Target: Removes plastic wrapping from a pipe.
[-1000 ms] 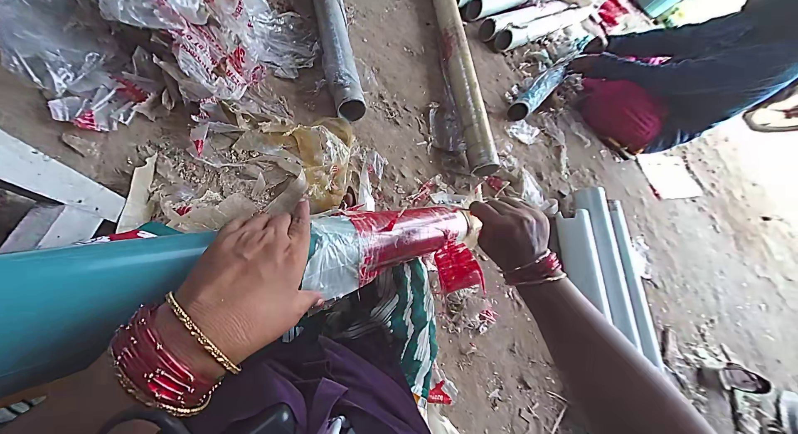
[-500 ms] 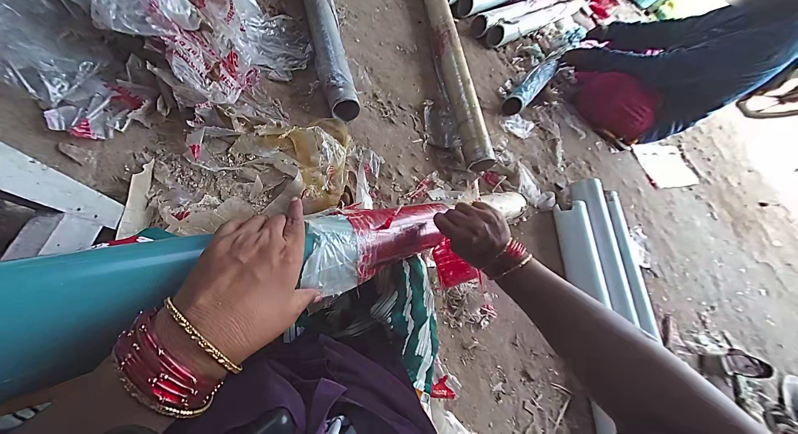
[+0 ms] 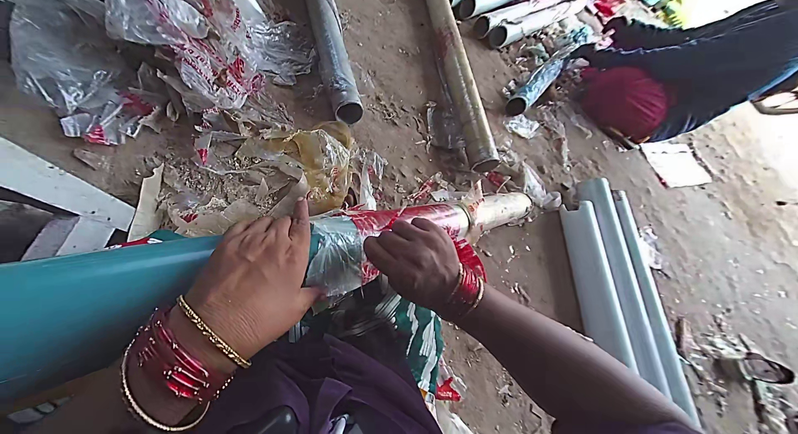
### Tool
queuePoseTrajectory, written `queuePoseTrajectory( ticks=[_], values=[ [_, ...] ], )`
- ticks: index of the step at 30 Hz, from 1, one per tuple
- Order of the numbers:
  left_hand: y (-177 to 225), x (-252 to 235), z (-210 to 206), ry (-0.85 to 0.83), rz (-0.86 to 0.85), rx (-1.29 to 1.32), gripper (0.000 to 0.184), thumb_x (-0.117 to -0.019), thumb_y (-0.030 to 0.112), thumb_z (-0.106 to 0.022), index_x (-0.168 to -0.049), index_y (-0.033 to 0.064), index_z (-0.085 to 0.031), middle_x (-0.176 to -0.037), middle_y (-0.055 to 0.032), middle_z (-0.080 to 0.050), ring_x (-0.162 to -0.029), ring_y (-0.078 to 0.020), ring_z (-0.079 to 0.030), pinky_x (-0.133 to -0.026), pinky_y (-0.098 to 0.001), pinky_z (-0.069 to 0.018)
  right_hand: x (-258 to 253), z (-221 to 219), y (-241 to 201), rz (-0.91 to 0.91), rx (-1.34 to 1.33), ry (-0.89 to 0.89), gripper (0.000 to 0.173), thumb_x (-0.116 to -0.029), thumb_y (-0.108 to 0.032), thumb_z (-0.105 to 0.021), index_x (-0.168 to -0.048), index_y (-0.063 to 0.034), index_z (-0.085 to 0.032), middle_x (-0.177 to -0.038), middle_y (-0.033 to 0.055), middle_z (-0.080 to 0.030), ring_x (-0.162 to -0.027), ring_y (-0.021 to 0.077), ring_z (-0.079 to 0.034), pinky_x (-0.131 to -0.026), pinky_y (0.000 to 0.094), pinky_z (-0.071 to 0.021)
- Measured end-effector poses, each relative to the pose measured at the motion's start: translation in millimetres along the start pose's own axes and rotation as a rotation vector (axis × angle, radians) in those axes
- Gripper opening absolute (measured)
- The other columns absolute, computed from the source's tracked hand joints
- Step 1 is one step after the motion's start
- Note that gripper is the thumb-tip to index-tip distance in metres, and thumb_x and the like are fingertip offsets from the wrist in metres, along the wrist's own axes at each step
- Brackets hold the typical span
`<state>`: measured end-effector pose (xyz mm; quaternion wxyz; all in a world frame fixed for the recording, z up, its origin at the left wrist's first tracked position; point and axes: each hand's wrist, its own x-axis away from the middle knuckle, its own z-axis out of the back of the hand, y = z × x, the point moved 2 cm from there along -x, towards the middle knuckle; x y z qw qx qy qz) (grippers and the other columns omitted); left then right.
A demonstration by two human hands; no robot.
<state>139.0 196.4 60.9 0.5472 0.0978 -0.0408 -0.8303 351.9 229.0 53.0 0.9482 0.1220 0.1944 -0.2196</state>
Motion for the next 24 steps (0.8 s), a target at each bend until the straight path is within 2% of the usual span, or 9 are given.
queuePoseTrajectory(
  ticks=[5,8,9,10,12,14,16,19,24],
  values=[
    [2,0,2,-0.034,0.017,0.028,0.113,-0.0674,0.05,-0.09,-0.146,-0.0158,-0.043,-0.106,-0.0282,-0.071,-0.101,-0.0439,-0.07,-0.092,-0.0578,-0.0523,50,-4,46,-0.024,0.124,-0.09,0.019,-0.0925,-0.002,-0.048,-0.079,-0.0018,-0.061,-0.061,0.0102,-0.055,-0.056,0.0288,-0.057,-0.049,0.0397,-0.0383],
    [0,2,1,0.07,0.014,0.125,0.095,-0.0684,0.059,-0.083,-0.132,-0.0067,-0.06,-0.12,-0.0265,-0.067,-0.109,-0.0435,-0.068,-0.09,-0.0587,-0.054,111,10,102,-0.353,0.254,-0.529,0.006,-0.0823,0.011,-0.063,-0.081,0.006,-0.066,-0.071,0.0217,-0.065,-0.071,0.0419,-0.068,-0.061,0.0546,-0.0503],
    [0,3,0,0.141,0.009,0.129,0.088,-0.0696,0.067,-0.077,-0.119,-0.0051,-0.064,-0.112,-0.025,-0.066,-0.102,-0.0441,-0.067,-0.082,-0.0582,-0.0552,131,16,115,-0.525,0.268,-0.662,0.006,-0.0843,0.011,-0.066,-0.085,0.0067,-0.07,-0.078,0.0244,-0.068,-0.08,0.0452,-0.07,-0.07,0.0595,-0.0518],
    [1,3,-1,0.205,0.011,0.092,0.085,-0.0717,0.073,-0.07,-0.107,-0.004,-0.065,-0.104,-0.0246,-0.064,-0.096,-0.0459,-0.066,-0.075,-0.0577,-0.0544,146,23,120,-0.648,0.282,-0.658,0.008,-0.0835,0.012,-0.066,-0.086,0.0066,-0.071,-0.081,0.026,-0.07,-0.082,0.0475,-0.07,-0.07,0.0618,-0.0521],
    [6,1,-3,0.276,0.04,-0.007,0.08,-0.074,0.077,-0.066,-0.094,-0.0006,-0.063,-0.097,-0.0233,-0.062,-0.095,-0.0474,-0.06,-0.073,-0.0565,-0.0451,146,34,113,-0.731,0.327,-0.434,0.013,-0.0822,0.013,-0.06,-0.084,0.005,-0.07,-0.079,0.0256,-0.07,-0.078,0.0479,-0.071,-0.062,0.0617,-0.0517],
    [12,1,-5,0.265,0.036,-0.044,0.072,-0.0724,0.073,-0.071,-0.086,0.0031,-0.061,-0.087,-0.018,-0.059,-0.091,-0.0444,-0.058,-0.073,-0.0547,-0.039,117,36,78,-0.66,0.281,-0.233,0.015,-0.0839,0.009,-0.055,-0.082,0.0021,-0.068,-0.074,0.0219,-0.068,-0.071,0.0442,-0.07,-0.055,0.0571,-0.0497],
    [9,-1,-2,0.229,-0.009,-0.014,0.067,-0.0709,0.071,-0.075,-0.077,0.0052,-0.062,-0.076,-0.013,-0.058,-0.08,-0.0387,-0.061,-0.066,-0.0511,-0.0432,70,29,39,-0.494,0.164,-0.086,0.017,-0.0831,0.006,-0.054,-0.082,-0.0005,-0.07,-0.069,0.0166,-0.066,-0.065,0.0379,-0.068,-0.052,0.0506,-0.0486],
    [5,5,1,0.199,-0.02,0.035,0.069,-0.066,0.073,-0.074,-0.073,0.0057,-0.061,-0.073,-0.0116,-0.055,-0.077,-0.0375,-0.059,-0.065,-0.0502,-0.0438,9,14,-5,-0.256,0.041,0.024,0.014,-0.0834,0.001,-0.057,-0.08,-0.0039,-0.07,-0.065,0.009,-0.063,-0.06,0.0284,-0.063,-0.05,0.0405,-0.0431],
    [1,13,5,0.26,-0.008,0.082,0.073,-0.0622,0.075,-0.072,-0.074,0.0043,-0.058,-0.073,-0.0115,-0.054,-0.074,-0.0368,-0.058,-0.063,-0.0482,-0.0443,-29,-3,-20,-0.12,-0.039,0.045,0.014,-0.0822,-0.001,-0.057,-0.071,-0.0051,-0.063,-0.059,0.0064,-0.057,-0.058,0.0257,-0.061,-0.048,0.0373,-0.0396]
  ],
)
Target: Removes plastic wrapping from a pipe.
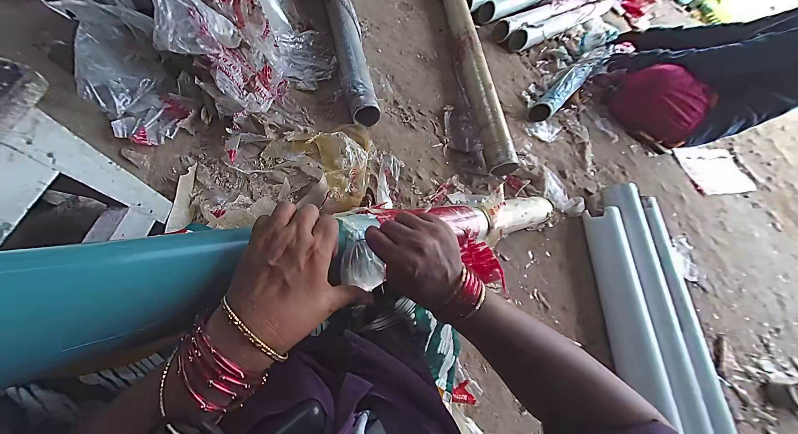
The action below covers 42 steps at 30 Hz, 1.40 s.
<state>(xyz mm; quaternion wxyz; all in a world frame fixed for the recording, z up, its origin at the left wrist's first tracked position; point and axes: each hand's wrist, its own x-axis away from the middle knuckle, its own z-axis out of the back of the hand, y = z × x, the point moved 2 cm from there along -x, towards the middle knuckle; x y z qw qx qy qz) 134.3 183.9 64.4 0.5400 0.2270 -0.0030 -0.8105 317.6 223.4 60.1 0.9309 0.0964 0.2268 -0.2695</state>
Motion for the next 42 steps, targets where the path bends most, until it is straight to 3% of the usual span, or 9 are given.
queuePoseTrajectory(
  ticks=[8,11,14,17,20,26,32,37,42],
  values=[
    [-4,-4,2,-0.057,0.022,0.077,0.065,-0.0619,0.065,-0.082,-0.077,0.0052,-0.06,-0.075,-0.0112,-0.055,-0.078,-0.0362,-0.06,-0.064,-0.0478,-0.046,79,17,88,-0.005,0.138,-0.35,0.007,-0.0749,0.007,-0.061,-0.072,0.0006,-0.063,-0.061,0.0141,-0.059,-0.06,0.0341,-0.065,-0.049,0.0459,-0.0459],
    [-2,-3,1,-0.039,0.023,0.08,0.062,-0.0652,0.061,-0.083,-0.08,0.0041,-0.064,-0.079,-0.0138,-0.059,-0.083,-0.0389,-0.062,-0.068,-0.0506,-0.0492,139,24,120,-0.178,0.18,-0.583,0.015,-0.0777,0.015,-0.067,-0.085,0.0034,-0.072,-0.073,0.02,-0.068,-0.073,0.0415,-0.071,-0.061,0.055,-0.0533],
    [2,-4,-6,0.031,0.017,0.002,0.059,-0.0723,0.063,-0.076,-0.08,0.0054,-0.067,-0.077,-0.0126,-0.059,-0.081,-0.0374,-0.063,-0.065,-0.0483,-0.0461,148,39,124,-0.449,0.275,-0.291,0.016,-0.0828,0.01,-0.054,-0.084,0.0049,-0.069,-0.076,0.0246,-0.069,-0.072,0.0466,-0.071,-0.056,0.0589,-0.0516],
    [13,-7,-13,0.036,0.048,-0.081,0.058,-0.075,0.059,-0.079,-0.077,0.0023,-0.064,-0.076,-0.0161,-0.06,-0.078,-0.0388,-0.063,-0.063,-0.0494,-0.0451,120,45,105,-0.799,0.116,-0.066,0.023,-0.1006,-0.003,-0.051,-0.099,0.0059,-0.072,-0.091,0.0257,-0.073,-0.083,0.046,-0.071,-0.07,0.0673,-0.0513],
    [26,-14,-15,-0.046,0.098,-0.132,0.056,-0.0807,0.05,-0.081,-0.08,-0.004,-0.066,-0.076,-0.0205,-0.063,-0.078,-0.0411,-0.066,-0.066,-0.0513,-0.0497,86,22,94,-0.82,-0.032,0.023,0.024,-0.1033,-0.008,-0.051,-0.103,0.0042,-0.071,-0.087,0.0216,-0.07,-0.078,0.0391,-0.069,-0.069,0.0616,-0.052],
    [26,-24,-14,-0.21,0.012,-0.027,0.04,-0.0925,0.031,-0.074,-0.068,-0.0003,-0.066,-0.067,-0.0156,-0.063,-0.074,-0.0362,-0.069,-0.066,-0.0503,-0.0513,33,-37,77,-0.935,-0.24,-0.031,0.023,-0.1035,-0.008,-0.05,-0.102,0.0009,-0.071,-0.095,0.0217,-0.072,-0.092,0.0424,-0.07,-0.078,0.0655,-0.0508],
    [32,-32,-18,-0.142,-0.19,0.097,0.033,-0.0851,0.008,-0.064,-0.055,0.004,-0.052,-0.054,-0.009,-0.051,-0.053,-0.0267,-0.06,-0.046,-0.0411,-0.0432,22,-36,83,-1.076,-0.195,-0.249,0.025,-0.1032,-0.011,-0.048,-0.105,-0.0018,-0.071,-0.102,0.0222,-0.073,-0.102,0.0432,-0.07,-0.083,0.0636,-0.0512],
    [64,-27,-16,-0.084,-0.406,-0.012,0.025,-0.0801,0.003,-0.062,-0.056,0.0031,-0.054,-0.055,-0.0097,-0.051,-0.051,-0.0269,-0.059,-0.044,-0.0375,-0.043,24,-36,84,-1.062,-0.196,-0.229,0.022,-0.0987,-0.008,-0.051,-0.105,-0.003,-0.071,-0.102,0.0219,-0.073,-0.101,0.0434,-0.071,-0.081,0.0634,-0.0521],
    [109,-13,-18,-0.06,-0.627,-0.127,0.025,-0.0845,-0.006,-0.054,-0.06,0.0007,-0.056,-0.059,-0.0119,-0.055,-0.053,-0.0264,-0.06,-0.044,-0.0346,-0.0421,23,-34,84,-1.084,-0.224,-0.266,0.022,-0.101,-0.012,-0.052,-0.107,-0.005,-0.072,-0.104,0.0208,-0.073,-0.103,0.0422,-0.07,-0.082,0.0632,-0.0518]
  ],
)
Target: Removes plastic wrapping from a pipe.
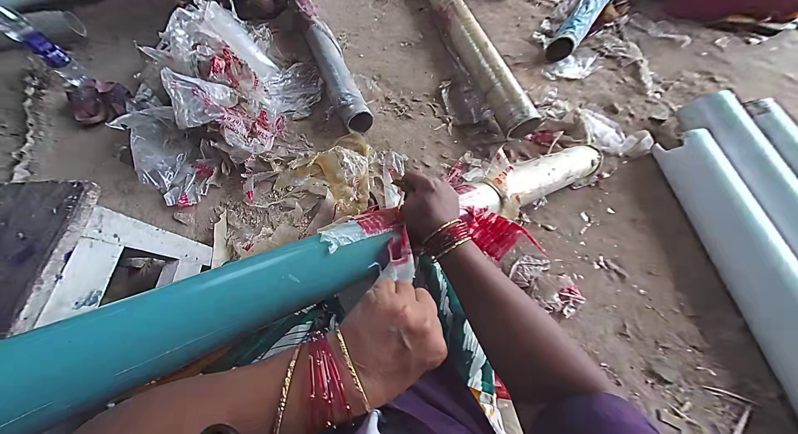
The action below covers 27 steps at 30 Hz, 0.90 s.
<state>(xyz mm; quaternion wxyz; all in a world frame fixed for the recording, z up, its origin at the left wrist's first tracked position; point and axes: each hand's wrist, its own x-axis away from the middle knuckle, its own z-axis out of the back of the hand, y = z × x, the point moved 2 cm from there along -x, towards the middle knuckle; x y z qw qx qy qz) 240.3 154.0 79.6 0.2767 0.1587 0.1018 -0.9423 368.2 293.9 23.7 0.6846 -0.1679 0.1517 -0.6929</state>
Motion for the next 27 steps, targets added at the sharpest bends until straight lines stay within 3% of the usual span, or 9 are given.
queuePoseTrajectory(
  ticks=[5,7,10,12,15,18,21,23,27],
  values=[
    [7,-14,-11,0.038,-0.136,-0.05,0.027,-0.0854,-0.008,-0.052,-0.06,0.001,-0.057,-0.059,-0.0097,-0.054,-0.051,-0.0217,-0.057,-0.044,-0.0309,-0.0381,-7,-6,10,0.104,-0.191,0.235,0.023,-0.1024,-0.008,-0.05,-0.101,0.002,-0.07,-0.097,0.0214,-0.073,-0.096,0.0397,-0.072,-0.084,0.0587,-0.0535],
    [-8,-5,-4,0.088,-0.111,0.091,0.034,-0.0958,0.006,-0.052,-0.063,0.0034,-0.058,-0.061,-0.0089,-0.056,-0.056,-0.0239,-0.057,-0.048,-0.0338,-0.0393,-5,-3,19,0.122,-0.354,0.362,0.021,-0.1021,-0.008,-0.052,-0.103,0.0055,-0.069,-0.095,0.0217,-0.072,-0.092,0.0367,-0.071,-0.084,0.0558,-0.0539],
    [-40,25,13,0.145,0.037,0.256,0.04,-0.1067,0.033,-0.05,-0.081,0.0106,-0.069,-0.081,-0.0071,-0.068,-0.086,-0.0262,-0.066,-0.074,-0.0384,-0.0524,22,10,26,0.145,-0.465,0.404,0.029,-0.0997,-0.028,-0.061,-0.106,0.0001,-0.066,-0.078,0.0096,-0.06,-0.067,0.0225,-0.056,-0.064,0.0448,-0.0477],
    [-60,47,10,0.177,0.251,0.224,0.035,-0.1057,0.037,-0.053,-0.096,0.0142,-0.078,-0.095,-0.008,-0.073,-0.103,-0.0286,-0.066,-0.09,-0.0426,-0.0514,53,19,19,0.112,-0.49,0.289,0.038,-0.0982,-0.044,-0.062,-0.097,-0.0066,-0.063,-0.063,-0.0001,-0.047,-0.053,0.015,-0.045,-0.053,0.0385,-0.0409],
    [-72,60,-11,0.05,0.488,0.07,0.042,-0.0974,0.044,-0.052,-0.118,0.0201,-0.079,-0.121,-0.0122,-0.072,-0.115,-0.0418,-0.062,-0.09,-0.0585,-0.0492,84,16,1,0.018,-0.42,0.0,0.052,-0.0937,-0.058,-0.061,-0.077,-0.0089,-0.061,-0.059,-0.0002,-0.05,-0.055,0.0172,-0.052,-0.055,0.0425,-0.0424],
    [-66,55,-24,-0.053,0.489,-0.039,0.056,-0.0872,0.04,-0.059,-0.136,0.0142,-0.068,-0.131,-0.0157,-0.069,-0.118,-0.0431,-0.065,-0.087,-0.0635,-0.0487,87,10,-14,-0.065,-0.308,-0.217,0.061,-0.0954,-0.065,-0.059,-0.077,-0.0065,-0.062,-0.067,0.004,-0.055,-0.068,0.0216,-0.059,-0.064,0.0458,-0.0444],
    [-59,47,-26,-0.134,0.498,-0.082,0.082,-0.0749,0.04,-0.077,-0.143,-0.0017,-0.058,-0.132,-0.0216,-0.068,-0.123,-0.0467,-0.062,-0.092,-0.065,-0.0476,78,7,-21,-0.079,-0.302,-0.259,0.063,-0.0966,-0.066,-0.056,-0.071,-0.0079,-0.059,-0.065,0.0036,-0.053,-0.066,0.0215,-0.057,-0.062,0.0457,-0.0439],
    [-56,41,-29,-0.158,0.506,-0.08,0.087,-0.0697,0.038,-0.085,-0.141,-0.0033,-0.059,-0.136,-0.0236,-0.065,-0.127,-0.0507,-0.058,-0.095,-0.0663,-0.0473,73,10,-22,-0.074,-0.295,-0.239,0.057,-0.0985,-0.059,-0.059,-0.073,-0.0081,-0.059,-0.065,0.0037,-0.052,-0.066,0.0215,-0.057,-0.061,0.0453,-0.0434],
    [-54,27,-35,-0.196,0.519,-0.04,0.076,-0.0755,0.026,-0.083,-0.142,-0.0021,-0.059,-0.14,-0.0269,-0.06,-0.133,-0.0543,-0.051,-0.099,-0.0677,-0.0456,70,22,-20,-0.084,-0.315,-0.197,0.032,-0.1011,-0.032,-0.063,-0.082,-0.0062,-0.065,-0.07,0.0086,-0.06,-0.071,0.026,-0.062,-0.064,0.0502,-0.0465]
  ],
)
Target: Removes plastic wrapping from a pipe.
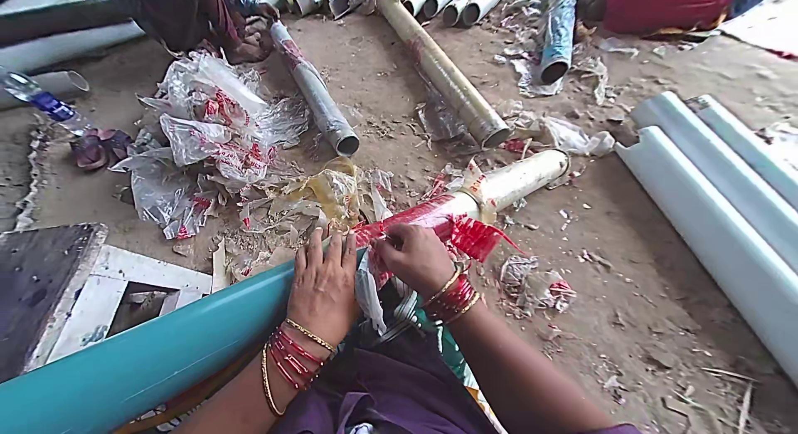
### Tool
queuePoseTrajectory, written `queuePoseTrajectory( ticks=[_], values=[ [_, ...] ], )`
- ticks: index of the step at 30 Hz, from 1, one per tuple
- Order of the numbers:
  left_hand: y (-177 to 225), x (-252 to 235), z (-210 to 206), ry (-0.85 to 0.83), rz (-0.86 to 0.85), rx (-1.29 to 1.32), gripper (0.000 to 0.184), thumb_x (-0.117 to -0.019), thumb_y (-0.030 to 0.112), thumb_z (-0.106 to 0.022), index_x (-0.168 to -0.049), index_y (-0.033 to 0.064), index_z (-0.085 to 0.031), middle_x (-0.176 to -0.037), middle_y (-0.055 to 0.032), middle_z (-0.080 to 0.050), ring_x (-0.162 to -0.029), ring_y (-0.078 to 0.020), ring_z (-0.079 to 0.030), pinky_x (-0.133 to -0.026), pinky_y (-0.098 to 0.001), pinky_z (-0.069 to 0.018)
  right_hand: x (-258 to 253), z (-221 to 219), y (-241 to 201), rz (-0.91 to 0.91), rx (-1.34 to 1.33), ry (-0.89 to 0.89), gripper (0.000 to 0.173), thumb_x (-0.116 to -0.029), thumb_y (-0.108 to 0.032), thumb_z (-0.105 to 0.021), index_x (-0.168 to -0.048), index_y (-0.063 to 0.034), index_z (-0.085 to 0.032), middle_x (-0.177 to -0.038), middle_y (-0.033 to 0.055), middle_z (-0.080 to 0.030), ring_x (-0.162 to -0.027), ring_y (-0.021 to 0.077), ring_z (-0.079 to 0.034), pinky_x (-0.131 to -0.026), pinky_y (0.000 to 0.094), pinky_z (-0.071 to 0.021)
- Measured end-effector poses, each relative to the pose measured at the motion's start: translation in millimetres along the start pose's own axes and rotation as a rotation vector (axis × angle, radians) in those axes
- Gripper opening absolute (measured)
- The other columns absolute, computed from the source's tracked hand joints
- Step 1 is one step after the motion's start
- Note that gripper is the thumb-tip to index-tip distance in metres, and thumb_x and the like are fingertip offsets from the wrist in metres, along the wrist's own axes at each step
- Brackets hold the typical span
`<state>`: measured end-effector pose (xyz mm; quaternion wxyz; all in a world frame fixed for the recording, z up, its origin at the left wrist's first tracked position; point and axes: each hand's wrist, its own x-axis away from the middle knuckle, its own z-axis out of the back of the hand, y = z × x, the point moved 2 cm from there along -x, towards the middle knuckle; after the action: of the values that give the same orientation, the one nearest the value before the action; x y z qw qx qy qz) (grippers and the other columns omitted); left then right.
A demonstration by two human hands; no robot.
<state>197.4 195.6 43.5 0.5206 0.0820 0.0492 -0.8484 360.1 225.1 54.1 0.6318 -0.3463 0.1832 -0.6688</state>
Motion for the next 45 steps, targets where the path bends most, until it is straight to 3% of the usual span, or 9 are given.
queuePoseTrajectory(
  ticks=[4,7,14,21,25,30,38,41,45],
  values=[
    [6,-5,-3,0.116,-0.136,0.019,0.075,-0.0676,0.044,-0.089,-0.125,-0.0004,-0.071,-0.129,-0.0218,-0.069,-0.131,-0.0481,-0.056,-0.101,-0.0657,-0.0453,-1,0,20,0.294,-0.238,0.108,0.014,-0.0955,-0.007,-0.063,-0.106,-0.0051,-0.073,-0.074,0.0038,-0.063,-0.06,0.0129,-0.056,-0.059,0.0346,-0.0483],
    [13,5,-5,0.341,-0.25,0.002,0.056,-0.0874,0.053,-0.062,-0.104,0.0019,-0.078,-0.109,-0.0131,-0.077,-0.105,-0.0354,-0.071,-0.084,-0.0504,-0.0543,-7,0,31,0.564,-0.188,0.084,0.031,-0.0904,0.004,-0.062,-0.116,-0.0058,-0.076,-0.115,0.013,-0.068,-0.092,0.0204,-0.067,-0.075,0.0392,-0.0573],
    [-2,12,-8,0.382,-0.302,0.086,0.025,-0.0974,0.015,-0.056,-0.109,0.0045,-0.076,-0.122,-0.011,-0.073,-0.114,-0.0338,-0.067,-0.092,-0.0463,-0.0527,-25,-4,50,0.765,-0.368,-0.01,0.013,-0.0912,0.004,-0.061,-0.093,-0.0001,-0.073,-0.109,0.009,-0.074,-0.097,0.0096,-0.07,-0.085,0.0265,-0.0577],
    [-1,-11,6,-0.251,0.13,-0.03,0.119,-0.07,0.062,-0.086,-0.163,0.0109,-0.031,-0.145,-0.0381,-0.049,-0.122,-0.0613,-0.054,-0.091,-0.075,-0.0429,-3,21,58,0.863,-0.028,0.299,0.018,-0.0852,0.002,-0.058,-0.087,-0.0032,-0.076,-0.077,0.0074,-0.074,-0.068,0.0185,-0.072,-0.06,0.0405,-0.0569],
    [-13,-42,21,-0.615,0.286,0.042,0.12,-0.0753,0.069,-0.08,-0.166,0.0159,-0.022,-0.143,-0.0299,-0.053,-0.121,-0.0508,-0.058,-0.095,-0.0686,-0.0454,40,40,69,0.619,0.336,0.525,0.027,-0.085,0.002,-0.056,-0.095,-0.0061,-0.08,-0.073,0.0143,-0.073,-0.057,0.0336,-0.069,-0.046,0.0514,-0.0498],
    [-37,-67,29,-0.719,0.432,0.2,0.087,-0.0719,0.066,-0.085,-0.116,-0.0069,-0.067,-0.115,-0.0247,-0.069,-0.114,-0.0421,-0.064,-0.097,-0.0622,-0.0485,91,110,129,0.28,0.327,0.572,0.026,-0.0968,-0.006,-0.053,-0.1,-0.0006,-0.079,-0.082,0.0172,-0.075,-0.074,0.0354,-0.073,-0.068,0.0589,-0.0547],
    [-30,-41,9,-0.472,0.219,0.09,0.096,-0.0709,0.065,-0.086,-0.141,0.0063,-0.058,-0.129,-0.0277,-0.065,-0.123,-0.046,-0.061,-0.099,-0.0684,-0.0457,83,69,228,-0.425,0.083,0.264,0.031,-0.0999,-0.009,-0.061,-0.129,-0.0051,-0.071,-0.099,0.0224,-0.074,-0.093,0.0402,-0.069,-0.088,0.0635,-0.0503],
    [-32,-37,8,-0.395,0.189,0.079,0.097,-0.0697,0.062,-0.089,-0.143,0.0066,-0.056,-0.13,-0.0279,-0.064,-0.124,-0.0472,-0.06,-0.098,-0.0697,-0.0452,56,27,241,-0.492,-0.023,0.137,0.022,-0.1016,-0.012,-0.056,-0.104,0.0006,-0.074,-0.099,0.0228,-0.073,-0.093,0.0389,-0.068,-0.085,0.0615,-0.05],
    [-25,-38,12,-0.467,0.216,0.078,0.103,-0.0724,0.065,-0.085,-0.151,0.0092,-0.049,-0.139,-0.027,-0.06,-0.128,-0.0477,-0.057,-0.102,-0.0687,-0.0432,40,-19,247,-0.396,0.073,-0.246,0.028,-0.0981,-0.007,-0.057,-0.119,0.002,-0.073,-0.156,0.0255,-0.046,-0.141,0.0451,-0.047,-0.114,0.0618,-0.0364]
  ],
)
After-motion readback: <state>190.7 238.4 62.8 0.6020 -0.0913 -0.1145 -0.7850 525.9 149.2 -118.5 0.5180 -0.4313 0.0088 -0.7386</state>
